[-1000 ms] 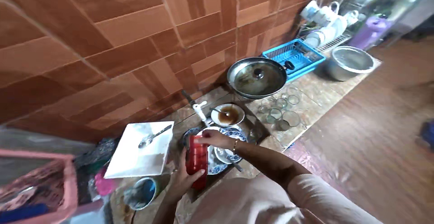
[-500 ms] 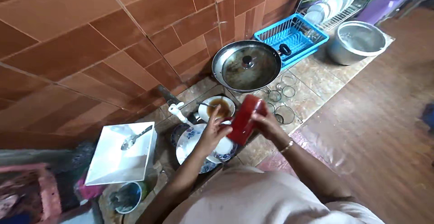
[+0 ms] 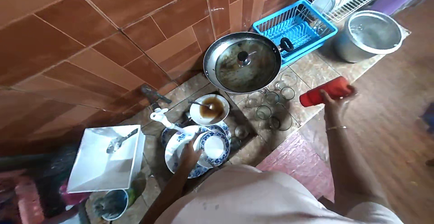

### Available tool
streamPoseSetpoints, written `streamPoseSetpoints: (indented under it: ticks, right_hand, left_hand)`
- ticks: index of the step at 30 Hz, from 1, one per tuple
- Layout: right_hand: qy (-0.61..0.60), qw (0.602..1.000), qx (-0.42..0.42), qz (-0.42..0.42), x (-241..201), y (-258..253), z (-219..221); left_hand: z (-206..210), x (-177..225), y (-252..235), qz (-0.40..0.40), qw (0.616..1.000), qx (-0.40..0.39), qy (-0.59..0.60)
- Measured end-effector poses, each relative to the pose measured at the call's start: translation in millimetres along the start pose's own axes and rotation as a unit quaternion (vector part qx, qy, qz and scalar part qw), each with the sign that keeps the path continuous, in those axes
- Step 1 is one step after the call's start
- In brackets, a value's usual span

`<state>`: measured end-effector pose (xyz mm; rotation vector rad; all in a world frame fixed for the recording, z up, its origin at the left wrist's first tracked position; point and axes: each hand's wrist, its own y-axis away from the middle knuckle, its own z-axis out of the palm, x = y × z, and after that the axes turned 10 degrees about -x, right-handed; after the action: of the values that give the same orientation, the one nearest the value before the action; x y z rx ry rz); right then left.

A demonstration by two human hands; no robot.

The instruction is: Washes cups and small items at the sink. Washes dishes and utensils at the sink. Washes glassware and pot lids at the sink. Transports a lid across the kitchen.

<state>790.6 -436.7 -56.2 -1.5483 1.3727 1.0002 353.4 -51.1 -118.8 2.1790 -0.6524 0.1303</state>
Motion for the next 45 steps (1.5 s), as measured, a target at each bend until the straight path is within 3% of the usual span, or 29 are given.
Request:
streamPoseSetpoints:
  ticks: [3, 7, 9, 12, 15, 17, 20, 22, 26, 31, 37, 45]
  right_hand:
    - [0.1, 0.995, -0.014, 0.026, 10.5, -4.0, 22.7]
    - [0.144, 0.989, -0.039, 0.021, 29.8, -13.1, 44.0]
    - [0.193, 0.98, -0.039, 0.011, 16.6, -10.8, 45.6]
    - [0.272, 0.956, -0.049, -0.104, -32.9, 15.1, 46.6]
    - [0.273, 0.909, -0.189, -0.252, -76.0, 83.3, 74.2]
    - [0.249, 0.848, -0.373, -0.283, -75.2, 135.5, 107.2]
    - [0.33, 0.667, -0.632, -0.214, -56.0, 184.0, 154.8]
    - [0.39, 0.582, -0.698, -0.149, -40.0, 196.4, 178.4]
    - [0.426, 0.514, -0.739, -0.09, -17.7, 201.6, 203.9]
    - [0.418, 0.48, -0.768, -0.077, 4.0, 194.0, 218.2]
    - [0.453, 0.454, -0.758, -0.12, -2.8, 187.6, 226.2]
    - [0.439, 0.444, -0.767, -0.146, -8.2, 180.1, 233.7]
  left_hand:
    - [4.1, -3.5, 4.8, -0.045, 0.997, -0.026, 0.058]
    - [6.9, -22.4, -0.5, -0.043, 0.993, -0.045, 0.103]
    - [7.5, -29.2, -3.7, -0.048, 0.988, -0.058, 0.138]
    - [9.3, -33.8, -6.2, -0.043, 0.981, -0.063, 0.179]
    - [6.7, -32.6, -8.8, -0.043, 0.986, -0.069, 0.142]
    - [3.8, -31.5, -9.6, -0.035, 0.99, -0.07, 0.12]
    - [1.4, -30.1, -8.3, -0.024, 0.991, -0.059, 0.117]
    - [-0.7, -29.9, -4.9, -0.03, 0.991, -0.056, 0.119]
    - [-4.7, -39.6, 4.4, -0.045, 0.989, -0.047, 0.13]
    - [-3.3, -55.8, 18.7, -0.045, 0.985, -0.019, 0.167]
    - [-5.8, -58.9, 29.5, -0.081, 0.975, 0.012, 0.208]
    - [-3.0, -72.1, 25.3, -0.067, 0.963, 0.009, 0.263]
